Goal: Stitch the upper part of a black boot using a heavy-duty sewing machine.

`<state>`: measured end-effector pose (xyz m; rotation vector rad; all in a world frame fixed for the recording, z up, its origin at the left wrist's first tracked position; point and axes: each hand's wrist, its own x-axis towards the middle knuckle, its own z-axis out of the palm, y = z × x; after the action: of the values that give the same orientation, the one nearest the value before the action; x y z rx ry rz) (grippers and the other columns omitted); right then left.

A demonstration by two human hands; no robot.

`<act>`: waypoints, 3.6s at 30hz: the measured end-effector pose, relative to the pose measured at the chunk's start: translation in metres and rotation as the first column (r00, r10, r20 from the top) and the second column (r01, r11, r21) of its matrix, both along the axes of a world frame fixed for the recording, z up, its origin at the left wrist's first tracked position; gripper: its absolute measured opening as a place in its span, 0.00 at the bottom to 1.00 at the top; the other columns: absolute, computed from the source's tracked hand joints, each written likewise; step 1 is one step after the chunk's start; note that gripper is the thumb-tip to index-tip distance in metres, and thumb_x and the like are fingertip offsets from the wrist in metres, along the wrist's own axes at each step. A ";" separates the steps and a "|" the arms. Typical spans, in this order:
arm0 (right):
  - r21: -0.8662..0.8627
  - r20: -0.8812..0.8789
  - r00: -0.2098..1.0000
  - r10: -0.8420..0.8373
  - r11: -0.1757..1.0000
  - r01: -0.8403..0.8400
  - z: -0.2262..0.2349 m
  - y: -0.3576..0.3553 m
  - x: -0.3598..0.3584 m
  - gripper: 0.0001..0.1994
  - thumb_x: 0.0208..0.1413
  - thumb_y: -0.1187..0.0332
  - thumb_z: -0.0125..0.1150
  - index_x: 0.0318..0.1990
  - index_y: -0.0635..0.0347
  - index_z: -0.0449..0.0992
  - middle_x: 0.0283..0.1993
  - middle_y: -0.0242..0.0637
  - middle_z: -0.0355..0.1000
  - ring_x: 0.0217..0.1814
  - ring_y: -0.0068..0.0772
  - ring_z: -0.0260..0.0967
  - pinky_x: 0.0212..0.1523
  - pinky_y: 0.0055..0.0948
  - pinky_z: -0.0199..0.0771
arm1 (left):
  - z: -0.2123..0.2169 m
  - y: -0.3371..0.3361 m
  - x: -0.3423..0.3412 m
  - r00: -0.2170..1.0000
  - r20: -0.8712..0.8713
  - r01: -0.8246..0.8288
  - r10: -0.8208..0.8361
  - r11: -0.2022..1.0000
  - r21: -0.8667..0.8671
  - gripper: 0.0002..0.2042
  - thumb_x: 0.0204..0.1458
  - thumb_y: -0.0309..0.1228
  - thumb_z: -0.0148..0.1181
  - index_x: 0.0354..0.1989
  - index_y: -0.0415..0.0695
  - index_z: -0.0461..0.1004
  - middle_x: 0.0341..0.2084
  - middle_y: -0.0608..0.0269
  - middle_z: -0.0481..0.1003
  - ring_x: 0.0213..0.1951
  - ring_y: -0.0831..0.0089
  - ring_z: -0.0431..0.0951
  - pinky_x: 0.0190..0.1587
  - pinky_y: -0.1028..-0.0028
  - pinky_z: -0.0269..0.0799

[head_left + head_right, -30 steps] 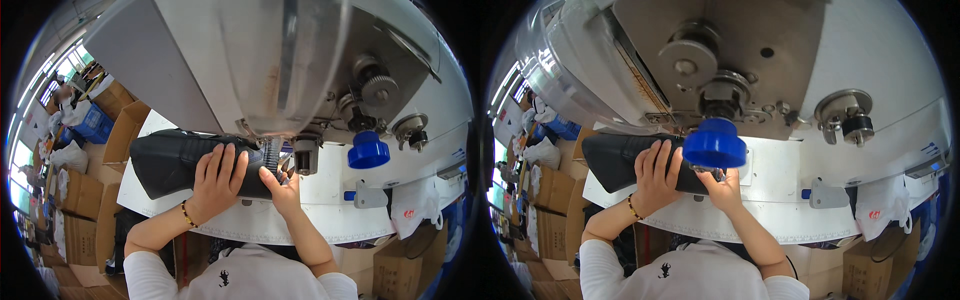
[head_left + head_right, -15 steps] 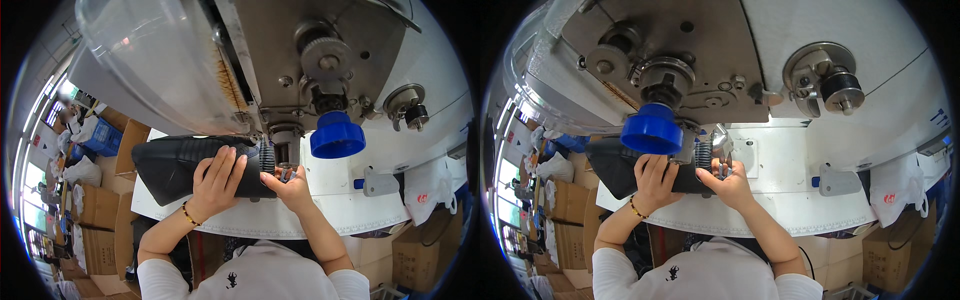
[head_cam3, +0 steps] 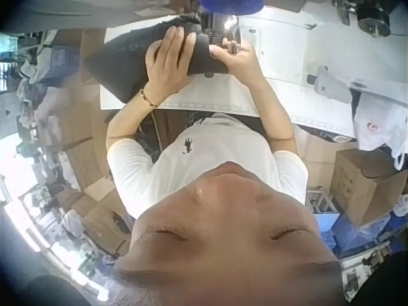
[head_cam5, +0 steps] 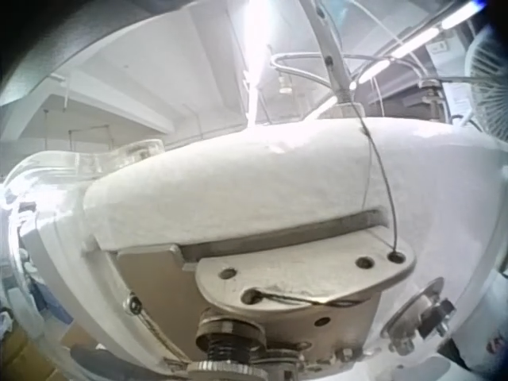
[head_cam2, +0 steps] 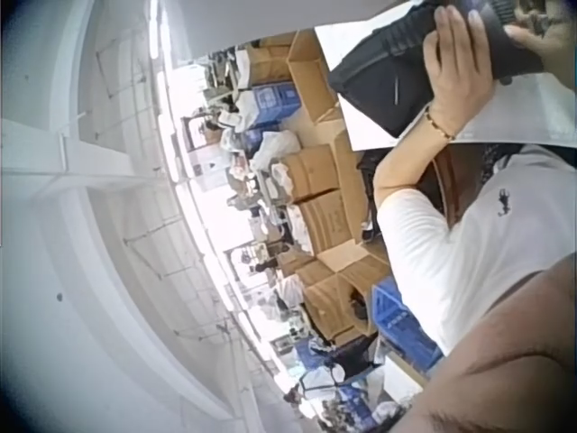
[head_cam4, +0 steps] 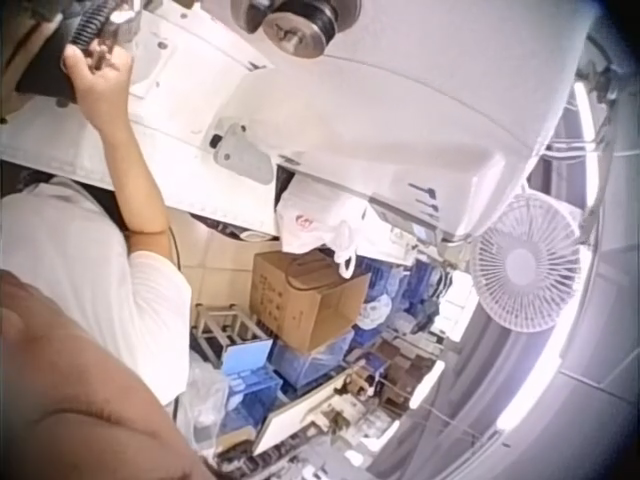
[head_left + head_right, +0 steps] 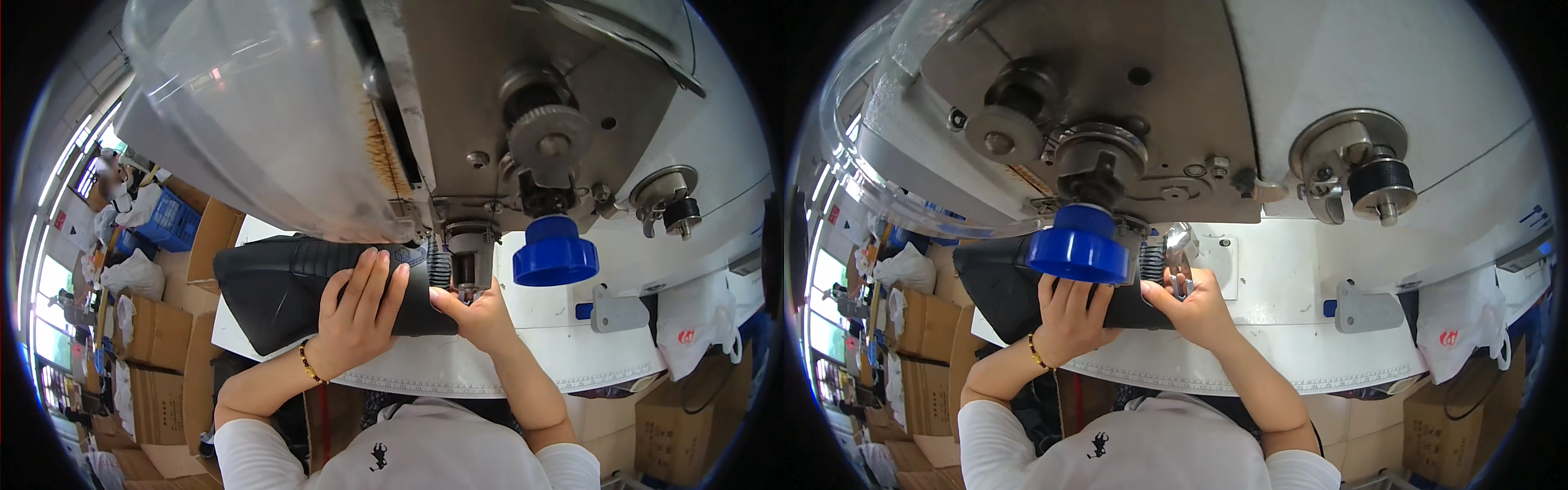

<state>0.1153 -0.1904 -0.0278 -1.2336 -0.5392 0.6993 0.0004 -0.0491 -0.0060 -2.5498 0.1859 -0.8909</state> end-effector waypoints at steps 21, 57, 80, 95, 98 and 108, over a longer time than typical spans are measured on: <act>0.102 0.991 -0.115 -0.062 0.916 0.388 0.025 -0.006 0.026 0.06 0.30 0.70 0.58 0.17 0.56 0.66 0.23 0.33 0.59 0.23 0.27 0.60 0.14 0.23 0.58 | 0.007 0.002 0.002 0.997 -0.002 0.070 -0.071 0.990 -0.121 0.25 0.32 0.32 0.55 0.45 0.38 0.69 0.44 0.47 0.67 0.50 0.59 0.67 0.51 0.65 0.60; 0.257 0.066 0.993 -0.097 0.963 0.077 -0.024 0.003 -0.006 0.06 0.46 0.74 0.60 0.32 0.65 0.75 0.28 0.30 0.72 0.29 0.14 0.64 0.30 0.15 0.64 | 0.004 -0.019 0.004 0.993 0.000 -0.119 0.120 0.987 0.107 0.13 0.46 0.27 0.47 0.41 0.40 0.71 0.38 0.53 0.71 0.45 0.62 0.72 0.52 0.70 0.64; 0.270 0.061 0.979 -0.195 0.948 0.172 -0.014 0.010 -0.005 0.05 0.45 0.72 0.60 0.26 0.65 0.75 0.21 0.27 0.69 0.24 0.11 0.61 0.24 0.15 0.62 | 0.012 -0.022 0.010 0.994 -0.058 -0.093 0.090 0.995 -0.045 0.14 0.44 0.27 0.45 0.39 0.36 0.71 0.37 0.47 0.71 0.44 0.57 0.71 0.51 0.68 0.64; 0.246 0.091 0.982 -0.166 0.959 0.139 -0.012 0.005 0.002 0.07 0.47 0.71 0.59 0.26 0.66 0.74 0.21 0.27 0.70 0.24 0.11 0.61 0.23 0.14 0.62 | 0.014 -0.032 0.010 0.981 -0.102 -0.176 0.167 0.981 -0.083 0.16 0.43 0.27 0.45 0.40 0.35 0.69 0.38 0.46 0.70 0.44 0.57 0.71 0.52 0.68 0.63; 0.241 0.074 0.981 -0.179 0.958 0.156 -0.014 0.006 0.002 0.07 0.47 0.71 0.59 0.26 0.67 0.74 0.22 0.27 0.70 0.24 0.11 0.61 0.23 0.15 0.62 | 0.015 -0.032 0.012 0.982 -0.099 -0.172 0.162 0.980 -0.104 0.16 0.42 0.27 0.44 0.40 0.35 0.69 0.38 0.47 0.70 0.45 0.58 0.71 0.52 0.68 0.62; 0.188 0.033 0.982 -0.184 0.967 0.175 -0.015 0.009 -0.002 0.10 0.44 0.76 0.60 0.36 0.64 0.70 0.32 0.32 0.70 0.32 0.18 0.67 0.36 0.19 0.68 | 0.022 -0.021 0.013 0.993 -0.104 -0.081 0.064 0.981 -0.176 0.28 0.29 0.34 0.57 0.44 0.35 0.67 0.40 0.46 0.68 0.47 0.56 0.68 0.54 0.66 0.60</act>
<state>0.1129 -0.1815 -0.0424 -1.1125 -0.5146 0.4557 0.0139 -0.0702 0.0161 -2.7510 0.0419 -0.7881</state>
